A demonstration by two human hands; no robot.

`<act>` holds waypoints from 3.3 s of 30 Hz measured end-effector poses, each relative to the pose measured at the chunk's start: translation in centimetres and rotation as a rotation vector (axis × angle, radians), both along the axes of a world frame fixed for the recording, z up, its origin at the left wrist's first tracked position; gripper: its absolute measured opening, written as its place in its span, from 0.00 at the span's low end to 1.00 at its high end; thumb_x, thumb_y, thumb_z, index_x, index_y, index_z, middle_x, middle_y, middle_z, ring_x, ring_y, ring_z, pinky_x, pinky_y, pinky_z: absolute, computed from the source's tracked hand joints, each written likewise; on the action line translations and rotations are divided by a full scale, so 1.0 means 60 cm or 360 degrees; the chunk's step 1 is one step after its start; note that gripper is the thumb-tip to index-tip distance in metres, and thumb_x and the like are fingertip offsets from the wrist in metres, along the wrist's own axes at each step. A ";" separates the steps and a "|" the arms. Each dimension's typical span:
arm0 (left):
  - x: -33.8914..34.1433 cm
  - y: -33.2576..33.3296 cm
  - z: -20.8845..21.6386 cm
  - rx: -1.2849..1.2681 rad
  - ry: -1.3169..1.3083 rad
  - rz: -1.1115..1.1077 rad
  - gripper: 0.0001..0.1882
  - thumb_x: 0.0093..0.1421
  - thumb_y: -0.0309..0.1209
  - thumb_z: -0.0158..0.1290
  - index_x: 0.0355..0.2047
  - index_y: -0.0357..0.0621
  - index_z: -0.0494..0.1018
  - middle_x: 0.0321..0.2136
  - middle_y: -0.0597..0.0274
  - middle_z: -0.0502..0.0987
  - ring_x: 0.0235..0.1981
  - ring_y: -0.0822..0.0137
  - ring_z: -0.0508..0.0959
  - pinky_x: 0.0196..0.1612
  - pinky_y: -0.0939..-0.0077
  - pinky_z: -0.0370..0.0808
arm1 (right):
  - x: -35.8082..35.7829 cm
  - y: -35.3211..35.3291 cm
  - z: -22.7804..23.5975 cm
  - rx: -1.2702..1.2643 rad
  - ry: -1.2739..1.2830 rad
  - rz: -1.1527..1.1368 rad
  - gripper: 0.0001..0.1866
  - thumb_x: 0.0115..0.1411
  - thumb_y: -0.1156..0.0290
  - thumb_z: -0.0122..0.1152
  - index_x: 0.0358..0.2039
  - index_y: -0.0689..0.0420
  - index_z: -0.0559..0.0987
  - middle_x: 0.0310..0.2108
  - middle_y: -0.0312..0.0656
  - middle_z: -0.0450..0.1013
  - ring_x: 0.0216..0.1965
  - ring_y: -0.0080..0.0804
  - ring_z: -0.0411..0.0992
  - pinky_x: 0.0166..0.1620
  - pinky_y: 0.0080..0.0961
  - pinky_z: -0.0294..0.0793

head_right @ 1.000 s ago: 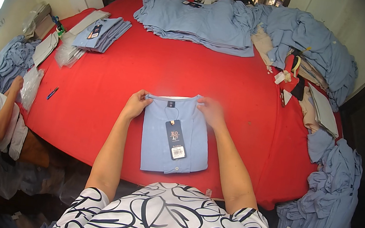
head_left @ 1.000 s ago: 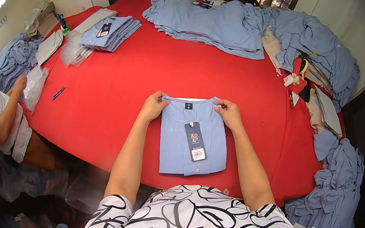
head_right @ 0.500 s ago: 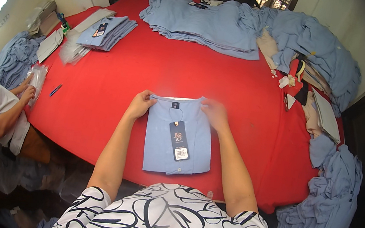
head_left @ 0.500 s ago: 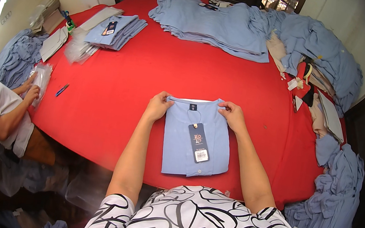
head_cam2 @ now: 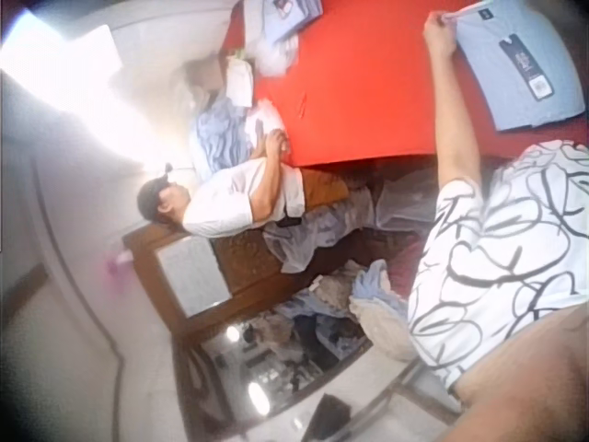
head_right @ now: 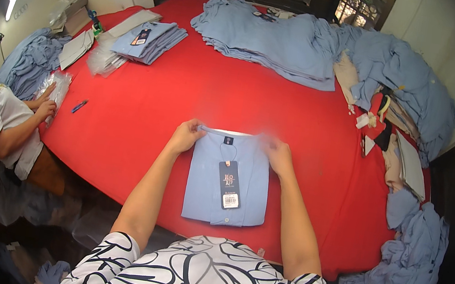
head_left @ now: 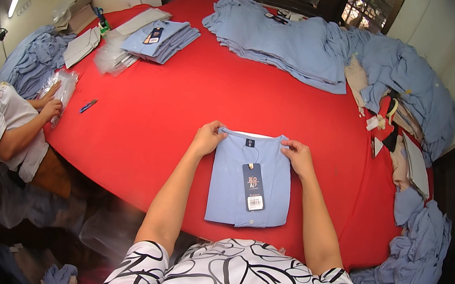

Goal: The person folds light blue button-down shirts on a red table. The person places a cardboard insert onto each shirt, folds the sleeves and sides over it to create a rectangular shape, and stacks the finished items.

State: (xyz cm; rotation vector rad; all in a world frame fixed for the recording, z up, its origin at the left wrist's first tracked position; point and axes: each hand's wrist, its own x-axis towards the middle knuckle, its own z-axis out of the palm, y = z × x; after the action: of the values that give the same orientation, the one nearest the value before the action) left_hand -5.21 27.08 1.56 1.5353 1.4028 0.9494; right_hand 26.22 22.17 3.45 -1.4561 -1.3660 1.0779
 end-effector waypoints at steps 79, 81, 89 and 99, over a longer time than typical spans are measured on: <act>0.199 -0.015 0.076 0.0864 0.0749 -0.0345 0.18 0.59 0.25 0.53 0.52 0.43 0.73 0.43 0.53 0.75 0.47 0.51 0.74 0.53 0.57 0.70 | 0.094 -0.087 0.002 0.0380 -0.1364 -0.0445 0.17 0.60 0.66 0.63 0.45 0.63 0.76 0.39 0.42 0.74 0.39 0.31 0.74 0.42 0.27 0.74; 0.182 -0.039 0.057 0.0785 0.0949 -0.0389 0.19 0.58 0.24 0.52 0.51 0.45 0.73 0.39 0.51 0.75 0.44 0.50 0.74 0.51 0.56 0.71 | 0.083 -0.076 0.004 0.0363 -0.1114 -0.0439 0.13 0.60 0.71 0.61 0.43 0.64 0.77 0.39 0.40 0.71 0.38 0.25 0.72 0.43 0.22 0.72; -0.058 -0.299 0.193 -0.1431 0.0716 -0.1267 0.20 0.54 0.38 0.62 0.45 0.42 0.81 0.32 0.50 0.82 0.34 0.56 0.82 0.42 0.69 0.78 | 0.230 -0.302 0.065 0.0273 0.0321 -0.0618 0.17 0.60 0.82 0.55 0.51 0.63 0.73 0.39 0.39 0.71 0.39 0.22 0.71 0.44 0.17 0.72; 0.331 -0.256 0.130 0.0197 0.0443 -0.1002 0.29 0.57 0.44 0.60 0.55 0.41 0.72 0.48 0.44 0.75 0.50 0.52 0.77 0.51 0.61 0.74 | 0.196 -0.348 0.001 0.0072 -0.0394 -0.0492 0.16 0.55 0.75 0.65 0.45 0.64 0.78 0.37 0.41 0.73 0.43 0.29 0.70 0.47 0.25 0.69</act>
State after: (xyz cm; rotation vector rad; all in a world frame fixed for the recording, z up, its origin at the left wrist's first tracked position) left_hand 14.64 11.73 9.35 2.0886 0.9384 0.4510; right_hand 37.98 1.32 3.53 -1.7428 -1.2672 0.6834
